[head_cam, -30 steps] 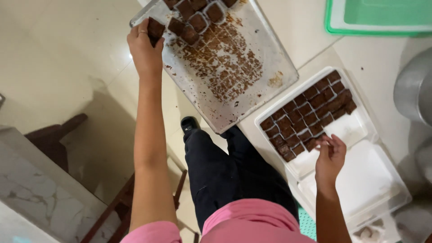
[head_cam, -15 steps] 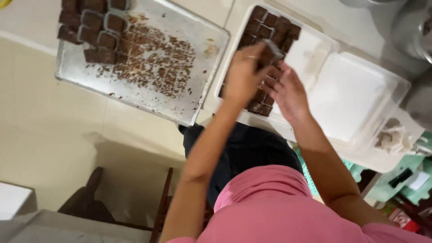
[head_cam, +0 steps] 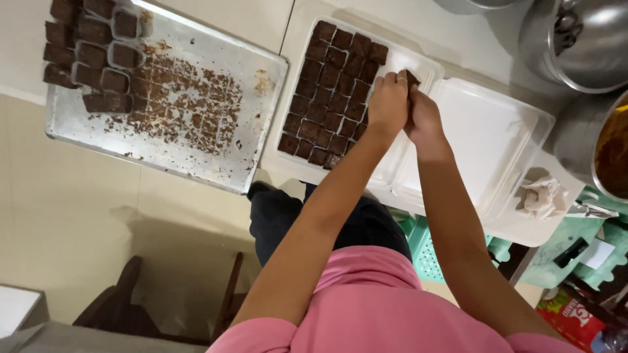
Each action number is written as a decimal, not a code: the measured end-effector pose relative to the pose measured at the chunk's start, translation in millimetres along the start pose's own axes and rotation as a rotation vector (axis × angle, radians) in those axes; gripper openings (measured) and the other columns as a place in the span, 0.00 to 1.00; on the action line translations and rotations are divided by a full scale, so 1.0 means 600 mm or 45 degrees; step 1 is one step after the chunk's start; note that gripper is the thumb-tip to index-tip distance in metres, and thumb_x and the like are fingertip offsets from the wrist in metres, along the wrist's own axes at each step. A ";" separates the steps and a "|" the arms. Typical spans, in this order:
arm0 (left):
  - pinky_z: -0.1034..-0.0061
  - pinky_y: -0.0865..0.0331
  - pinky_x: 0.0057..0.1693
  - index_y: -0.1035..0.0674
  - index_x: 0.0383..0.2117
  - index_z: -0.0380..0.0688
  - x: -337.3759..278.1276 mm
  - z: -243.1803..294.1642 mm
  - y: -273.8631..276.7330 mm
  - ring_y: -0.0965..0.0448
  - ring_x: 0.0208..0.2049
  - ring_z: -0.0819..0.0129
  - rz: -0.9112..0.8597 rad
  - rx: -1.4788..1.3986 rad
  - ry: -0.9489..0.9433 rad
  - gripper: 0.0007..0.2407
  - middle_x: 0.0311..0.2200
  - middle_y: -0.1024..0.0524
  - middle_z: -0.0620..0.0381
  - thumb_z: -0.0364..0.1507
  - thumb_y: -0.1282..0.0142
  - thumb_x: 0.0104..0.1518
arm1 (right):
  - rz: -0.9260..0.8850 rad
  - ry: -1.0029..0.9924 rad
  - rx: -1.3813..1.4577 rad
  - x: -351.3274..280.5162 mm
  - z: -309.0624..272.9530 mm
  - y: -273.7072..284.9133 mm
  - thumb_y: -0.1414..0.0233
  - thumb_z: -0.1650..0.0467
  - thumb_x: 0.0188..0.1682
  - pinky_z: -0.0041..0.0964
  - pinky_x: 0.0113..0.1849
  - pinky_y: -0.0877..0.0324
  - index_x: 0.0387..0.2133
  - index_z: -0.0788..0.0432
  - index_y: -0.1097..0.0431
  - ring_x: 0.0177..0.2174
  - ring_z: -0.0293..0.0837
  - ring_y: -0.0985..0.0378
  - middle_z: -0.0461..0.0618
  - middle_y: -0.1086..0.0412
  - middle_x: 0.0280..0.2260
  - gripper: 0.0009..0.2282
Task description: Packing brownies from a baking tray into a styrofoam container.
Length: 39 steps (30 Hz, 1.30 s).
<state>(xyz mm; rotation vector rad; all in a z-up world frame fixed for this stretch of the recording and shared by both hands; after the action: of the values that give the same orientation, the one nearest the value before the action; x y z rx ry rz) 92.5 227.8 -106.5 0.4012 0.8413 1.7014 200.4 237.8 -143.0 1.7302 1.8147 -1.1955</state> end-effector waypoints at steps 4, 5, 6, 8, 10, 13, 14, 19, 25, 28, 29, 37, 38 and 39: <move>0.61 0.28 0.57 0.28 0.57 0.35 0.007 -0.010 0.049 0.28 0.54 0.46 -0.012 -0.019 0.051 0.19 0.53 0.27 0.42 0.26 0.45 0.60 | -0.096 -0.040 -0.127 0.062 0.019 0.022 0.58 0.67 0.61 0.40 0.46 0.22 0.53 0.68 0.33 0.42 0.46 0.22 0.55 0.25 0.45 0.16; 0.60 0.29 0.58 0.27 0.56 0.35 0.009 -0.019 0.071 0.28 0.54 0.46 0.048 -0.107 -0.001 0.19 0.53 0.27 0.42 0.27 0.43 0.59 | -0.113 -0.039 -0.269 0.067 0.019 0.019 0.56 0.66 0.61 0.40 0.45 0.22 0.52 0.68 0.32 0.41 0.46 0.23 0.54 0.26 0.43 0.16; 0.59 0.30 0.59 0.27 0.55 0.35 0.011 -0.028 0.093 0.28 0.54 0.45 0.108 -0.196 -0.054 0.19 0.53 0.27 0.41 0.28 0.41 0.58 | -0.131 -0.037 -0.411 0.072 0.020 0.016 0.55 0.65 0.62 0.40 0.43 0.22 0.52 0.68 0.32 0.40 0.46 0.23 0.54 0.27 0.42 0.16; 0.62 0.29 0.61 0.26 0.55 0.37 -0.003 -0.063 0.153 0.26 0.56 0.48 0.298 -0.339 -0.144 0.19 0.54 0.26 0.44 0.26 0.39 0.57 | -0.077 -0.044 -0.497 0.075 0.016 0.003 0.53 0.65 0.61 0.40 0.41 0.22 0.51 0.68 0.32 0.39 0.46 0.23 0.54 0.28 0.40 0.16; 0.65 0.28 0.63 0.25 0.56 0.40 -0.027 -0.093 0.224 0.24 0.57 0.51 0.487 -0.480 -0.224 0.19 0.54 0.25 0.47 0.25 0.37 0.57 | -0.025 -0.063 -0.588 0.073 0.018 0.000 0.52 0.65 0.60 0.41 0.40 0.21 0.51 0.67 0.31 0.38 0.46 0.23 0.53 0.29 0.39 0.16; 0.67 0.25 0.61 0.26 0.58 0.42 -0.050 -0.137 0.307 0.22 0.57 0.52 0.508 -0.554 -0.146 0.19 0.56 0.26 0.47 0.22 0.37 0.59 | 0.142 0.029 -0.847 0.066 0.002 -0.001 0.48 0.65 0.58 0.40 0.39 0.20 0.51 0.64 0.31 0.39 0.44 0.21 0.51 0.28 0.41 0.15; 0.67 0.24 0.59 0.27 0.58 0.40 -0.056 -0.164 0.320 0.22 0.54 0.55 0.503 -0.589 0.002 0.20 0.57 0.27 0.47 0.23 0.37 0.58 | 0.187 0.105 -0.921 0.059 -0.009 -0.008 0.47 0.66 0.57 0.39 0.38 0.19 0.53 0.62 0.32 0.39 0.43 0.22 0.50 0.27 0.43 0.15; 0.68 0.24 0.58 0.27 0.58 0.38 -0.104 -0.239 0.351 0.20 0.50 0.64 0.548 -0.653 0.200 0.18 0.57 0.26 0.50 0.23 0.40 0.62 | 0.178 0.240 -0.890 0.028 -0.022 -0.023 0.46 0.72 0.54 0.39 0.38 0.18 0.56 0.58 0.34 0.40 0.43 0.20 0.52 0.28 0.45 0.16; 0.71 0.23 0.57 0.27 0.58 0.36 -0.148 -0.284 0.350 0.22 0.46 0.67 0.549 -0.781 0.298 0.17 0.56 0.26 0.48 0.21 0.43 0.63 | -0.008 0.276 -1.021 0.025 -0.023 -0.046 0.48 0.76 0.55 0.36 0.38 0.19 0.56 0.57 0.32 0.42 0.43 0.19 0.52 0.30 0.49 0.15; 0.72 0.24 0.54 0.27 0.56 0.34 -0.169 -0.310 0.356 0.21 0.43 0.68 0.573 -0.798 0.335 0.17 0.53 0.25 0.48 0.20 0.43 0.61 | -0.103 0.339 -1.209 0.041 -0.030 -0.052 0.48 0.77 0.55 0.36 0.37 0.18 0.55 0.57 0.30 0.43 0.43 0.20 0.52 0.29 0.51 0.15; 0.73 0.22 0.53 0.27 0.56 0.34 -0.176 -0.324 0.354 0.21 0.43 0.70 0.570 -0.842 0.344 0.16 0.53 0.25 0.48 0.20 0.43 0.61 | -0.131 0.354 -1.278 0.049 -0.031 -0.049 0.47 0.77 0.54 0.35 0.37 0.18 0.55 0.57 0.29 0.43 0.43 0.20 0.53 0.29 0.52 0.15; 0.77 0.24 0.51 0.26 0.56 0.34 -0.260 -0.418 0.410 0.23 0.42 0.73 0.688 -0.881 0.466 0.15 0.51 0.24 0.50 0.20 0.45 0.63 | -0.350 0.346 -1.413 0.076 -0.029 -0.060 0.47 0.80 0.53 0.36 0.38 0.21 0.56 0.57 0.30 0.45 0.44 0.23 0.53 0.32 0.56 0.17; 0.77 0.25 0.50 0.26 0.55 0.35 -0.274 -0.440 0.414 0.23 0.42 0.73 0.702 -0.895 0.519 0.14 0.51 0.24 0.51 0.21 0.46 0.63 | -0.310 0.364 -1.358 0.080 -0.031 -0.057 0.47 0.80 0.53 0.36 0.39 0.20 0.55 0.58 0.30 0.45 0.44 0.23 0.54 0.32 0.55 0.17; 0.78 0.26 0.50 0.26 0.55 0.35 -0.291 -0.461 0.415 0.23 0.42 0.74 0.715 -0.909 0.576 0.14 0.51 0.24 0.52 0.21 0.46 0.64 | -0.271 0.378 -1.304 0.084 -0.031 -0.053 0.46 0.80 0.52 0.36 0.39 0.19 0.55 0.59 0.31 0.45 0.44 0.23 0.54 0.32 0.55 0.17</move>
<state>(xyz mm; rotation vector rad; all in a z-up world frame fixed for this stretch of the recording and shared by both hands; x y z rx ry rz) -208.3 -52.2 -91.7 -0.2806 0.3800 2.5290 166.5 287.2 -159.9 1.1327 2.2176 0.0496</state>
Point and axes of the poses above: each hand's wrist, its own x-axis towards the middle knuckle, its own y-axis out of the back of the hand, z = x × y, the point moved 7 cm from there along x, towards the middle knuckle
